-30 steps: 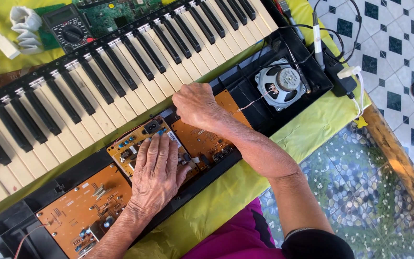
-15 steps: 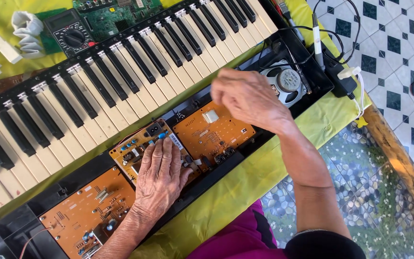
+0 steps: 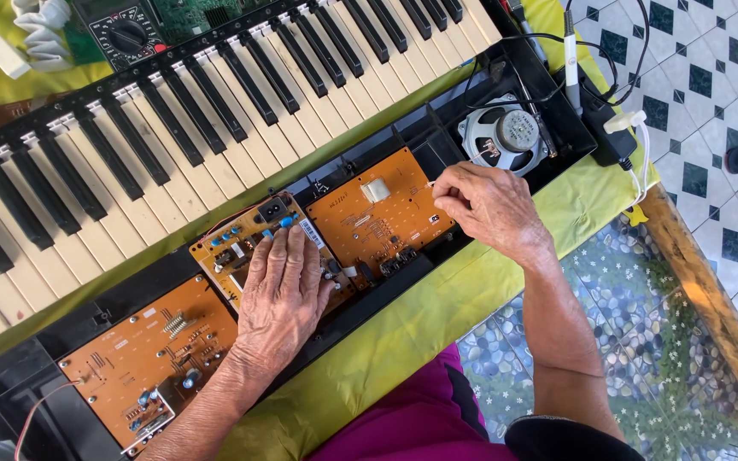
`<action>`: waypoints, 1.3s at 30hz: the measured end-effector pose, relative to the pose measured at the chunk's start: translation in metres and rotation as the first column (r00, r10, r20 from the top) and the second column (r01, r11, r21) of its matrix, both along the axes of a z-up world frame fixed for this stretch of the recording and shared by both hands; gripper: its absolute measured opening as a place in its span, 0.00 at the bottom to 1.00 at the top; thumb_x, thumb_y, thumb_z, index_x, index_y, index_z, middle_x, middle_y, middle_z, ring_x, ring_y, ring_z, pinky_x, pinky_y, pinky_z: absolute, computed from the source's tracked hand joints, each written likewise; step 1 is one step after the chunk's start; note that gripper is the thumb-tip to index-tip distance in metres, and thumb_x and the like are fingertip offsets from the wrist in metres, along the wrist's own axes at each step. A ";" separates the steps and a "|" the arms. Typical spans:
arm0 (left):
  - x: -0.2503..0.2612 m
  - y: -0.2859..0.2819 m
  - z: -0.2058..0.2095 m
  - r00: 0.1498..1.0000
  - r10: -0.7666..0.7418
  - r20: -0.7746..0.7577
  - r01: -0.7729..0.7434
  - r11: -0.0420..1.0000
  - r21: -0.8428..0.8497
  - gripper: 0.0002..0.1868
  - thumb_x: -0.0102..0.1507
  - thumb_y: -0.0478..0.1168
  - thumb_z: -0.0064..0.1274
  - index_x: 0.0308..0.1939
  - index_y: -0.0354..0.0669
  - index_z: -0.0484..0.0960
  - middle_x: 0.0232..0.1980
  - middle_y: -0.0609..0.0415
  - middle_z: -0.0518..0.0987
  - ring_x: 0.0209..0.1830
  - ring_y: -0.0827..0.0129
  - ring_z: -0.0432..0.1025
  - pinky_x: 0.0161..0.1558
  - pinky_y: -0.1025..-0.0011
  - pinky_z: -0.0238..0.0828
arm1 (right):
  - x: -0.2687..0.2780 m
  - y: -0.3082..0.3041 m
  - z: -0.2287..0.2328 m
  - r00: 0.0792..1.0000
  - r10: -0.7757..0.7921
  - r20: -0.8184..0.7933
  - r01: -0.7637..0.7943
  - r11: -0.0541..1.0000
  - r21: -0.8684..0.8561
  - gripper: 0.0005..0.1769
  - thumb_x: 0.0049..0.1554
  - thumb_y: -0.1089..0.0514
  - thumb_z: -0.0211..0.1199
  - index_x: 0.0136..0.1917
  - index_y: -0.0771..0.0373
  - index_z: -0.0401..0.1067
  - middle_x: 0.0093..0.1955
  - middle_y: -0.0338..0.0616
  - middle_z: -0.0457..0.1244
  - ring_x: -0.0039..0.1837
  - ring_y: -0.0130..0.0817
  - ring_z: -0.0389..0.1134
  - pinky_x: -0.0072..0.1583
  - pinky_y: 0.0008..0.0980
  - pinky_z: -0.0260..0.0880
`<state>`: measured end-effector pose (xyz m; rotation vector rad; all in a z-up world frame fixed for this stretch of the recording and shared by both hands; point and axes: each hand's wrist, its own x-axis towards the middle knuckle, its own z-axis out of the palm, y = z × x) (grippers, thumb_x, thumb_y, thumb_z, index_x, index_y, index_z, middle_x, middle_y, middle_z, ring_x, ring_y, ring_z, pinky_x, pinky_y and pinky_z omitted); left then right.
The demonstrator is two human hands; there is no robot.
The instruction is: The person repairs an electronic keyboard by manipulating components on the internal circuit board using a screwdriver. They adjust various parts on the board, connect wires to the speaker, and test the keyboard by pressing the keys.
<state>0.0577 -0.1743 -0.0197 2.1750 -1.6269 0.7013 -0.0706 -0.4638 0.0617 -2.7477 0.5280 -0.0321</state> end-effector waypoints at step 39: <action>-0.005 0.003 -0.011 0.991 0.006 -0.137 0.000 0.999 0.044 0.30 0.57 0.44 0.63 0.57 0.26 0.76 0.63 0.25 0.71 0.67 0.35 0.67 0.68 0.41 0.63 | 0.101 0.051 -0.073 0.857 0.504 0.109 -0.429 0.814 -0.393 0.15 0.54 0.64 0.63 0.54 0.52 0.73 0.51 0.37 0.60 0.57 0.39 0.56 0.54 0.38 0.57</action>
